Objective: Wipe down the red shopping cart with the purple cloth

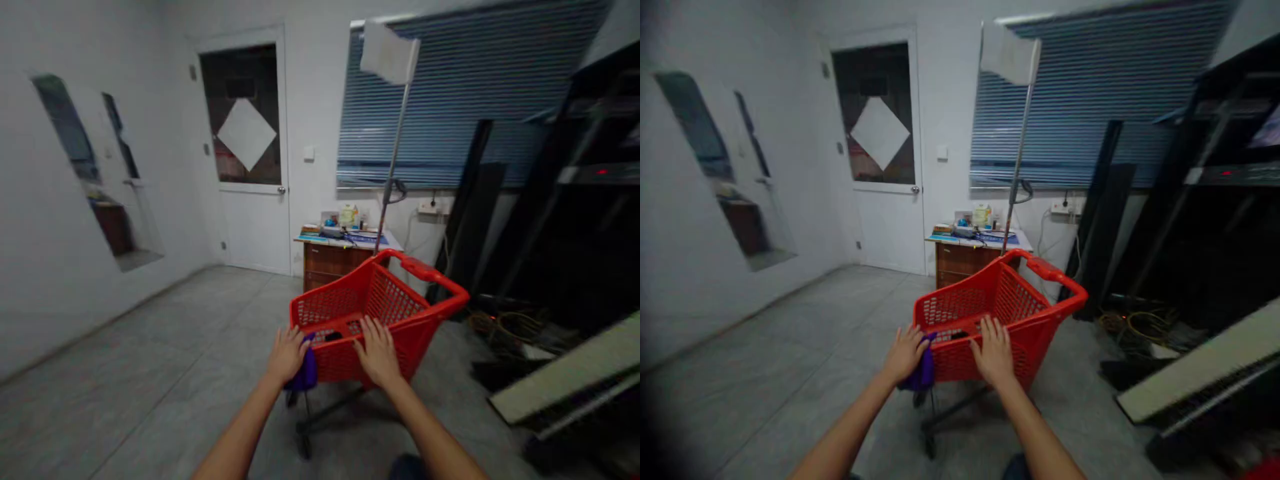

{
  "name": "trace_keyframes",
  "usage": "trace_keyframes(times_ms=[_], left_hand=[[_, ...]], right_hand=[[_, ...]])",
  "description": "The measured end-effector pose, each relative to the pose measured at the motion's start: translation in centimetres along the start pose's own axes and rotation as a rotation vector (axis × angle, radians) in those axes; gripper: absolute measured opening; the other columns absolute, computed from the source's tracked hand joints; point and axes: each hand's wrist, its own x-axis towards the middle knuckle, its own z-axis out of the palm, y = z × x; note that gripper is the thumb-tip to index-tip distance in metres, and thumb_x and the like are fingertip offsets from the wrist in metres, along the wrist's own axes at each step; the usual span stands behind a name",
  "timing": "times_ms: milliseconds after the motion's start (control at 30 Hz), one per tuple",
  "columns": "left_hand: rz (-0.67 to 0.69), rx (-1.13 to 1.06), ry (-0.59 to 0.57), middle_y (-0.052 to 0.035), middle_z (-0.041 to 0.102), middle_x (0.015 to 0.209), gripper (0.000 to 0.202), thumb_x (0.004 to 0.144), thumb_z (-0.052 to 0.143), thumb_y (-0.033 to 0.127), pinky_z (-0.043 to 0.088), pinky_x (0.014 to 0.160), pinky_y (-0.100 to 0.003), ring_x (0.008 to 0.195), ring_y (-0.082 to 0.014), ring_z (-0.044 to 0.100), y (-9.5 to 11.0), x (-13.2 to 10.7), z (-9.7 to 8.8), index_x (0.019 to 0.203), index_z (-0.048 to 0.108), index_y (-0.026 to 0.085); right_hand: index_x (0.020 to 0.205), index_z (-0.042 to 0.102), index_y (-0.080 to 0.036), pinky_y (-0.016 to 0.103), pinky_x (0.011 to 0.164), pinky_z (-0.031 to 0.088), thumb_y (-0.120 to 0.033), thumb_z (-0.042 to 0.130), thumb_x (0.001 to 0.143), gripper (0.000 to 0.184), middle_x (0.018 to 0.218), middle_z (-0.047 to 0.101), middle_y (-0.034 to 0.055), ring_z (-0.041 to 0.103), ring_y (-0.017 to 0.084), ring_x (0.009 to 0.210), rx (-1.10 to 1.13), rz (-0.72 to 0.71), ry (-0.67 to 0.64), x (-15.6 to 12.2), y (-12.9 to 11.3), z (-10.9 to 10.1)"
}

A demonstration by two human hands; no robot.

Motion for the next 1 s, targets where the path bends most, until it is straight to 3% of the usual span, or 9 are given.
trace_keyframes(times_ms=[133,233,367,500,633,733,867,1000], left_hand=[[-0.092,-0.003,0.125,-0.0101,0.068,0.118,0.036,0.099,0.031,0.032,0.031,0.111,-0.047,0.115,-0.0227,0.058,2.3,-0.1,1.0,0.112,0.062,0.018],[-0.165,0.023,0.246,-0.0109,0.07,0.1,0.037,0.098,0.032,0.032,0.033,0.109,-0.044,0.101,-0.0232,0.062,5.7,0.2,2.0,0.105,0.064,0.015],[-0.122,0.033,0.223,-0.0107,0.07,0.099,0.037,0.098,0.034,0.033,0.032,0.11,-0.044,0.099,-0.0229,0.063,9.0,1.1,2.0,0.11,0.063,0.015],[-0.004,0.003,0.143,-0.0075,0.068,0.117,0.036,0.097,0.038,0.039,0.024,0.114,-0.05,0.119,-0.0263,0.056,7.4,1.3,0.9,0.118,0.061,0.023],[-0.065,0.019,0.057,-0.0068,0.066,0.124,0.038,0.097,0.037,0.043,0.02,0.114,-0.056,0.131,-0.0301,0.047,3.3,1.0,0.3,0.121,0.06,0.026],[-0.116,0.03,0.041,-0.0086,0.069,0.118,0.039,0.098,0.034,0.039,0.021,0.115,-0.054,0.126,-0.0271,0.052,2.2,1.1,0.4,0.123,0.059,0.023],[-0.217,0.054,0.102,-0.0117,0.07,0.109,0.038,0.098,0.032,0.036,0.024,0.112,-0.052,0.111,-0.0259,0.061,5.1,2.1,0.5,0.112,0.063,0.018],[-0.129,0.008,0.119,-0.01,0.07,0.108,0.037,0.098,0.033,0.037,0.025,0.112,-0.049,0.106,-0.0237,0.062,9.9,3.2,0.7,0.114,0.061,0.02]], right_hand=[[0.146,0.039,-0.013,0.045,0.118,0.014,-0.051,0.033,0.095,0.065,0.154,0.036,0.0063,0.023,0.029,0.144,-0.004,-0.008,-0.023,-0.2,2.7,0.0],[0.147,0.037,-0.012,0.048,0.118,0.014,-0.059,0.035,0.092,0.072,0.154,0.036,0.0066,0.017,0.034,0.145,-0.001,0.008,-0.011,-0.6,2.6,0.4],[0.147,0.037,-0.013,0.049,0.118,0.014,-0.061,0.032,0.092,0.074,0.154,0.035,0.0056,0.015,0.034,0.146,0.006,0.006,-0.004,-0.9,2.0,0.4],[0.148,0.036,-0.018,0.048,0.118,0.011,-0.057,0.029,0.095,0.066,0.155,0.035,0.0047,0.02,0.026,0.146,0.001,-0.074,-0.036,-0.2,3.4,-0.6],[0.145,0.041,-0.015,0.048,0.118,0.009,-0.052,0.027,0.096,0.063,0.154,0.037,0.007,0.023,0.026,0.145,-0.054,0.017,0.015,0.9,5.0,-1.6],[0.14,0.048,-0.014,0.046,0.118,0.011,-0.055,0.03,0.095,0.064,0.148,0.046,0.0083,0.03,0.029,0.14,-0.049,0.015,0.021,1.2,4.9,-1.6],[0.137,0.053,-0.013,0.048,0.117,0.012,-0.059,0.031,0.094,0.067,0.141,0.053,0.009,0.035,0.034,0.136,-0.048,0.036,0.046,0.9,3.7,-1.3],[0.137,0.052,-0.015,0.048,0.116,0.012,-0.059,0.03,0.093,0.066,0.141,0.054,0.0086,0.036,0.034,0.135,-0.049,0.034,0.048,0.4,3.2,-1.5]])
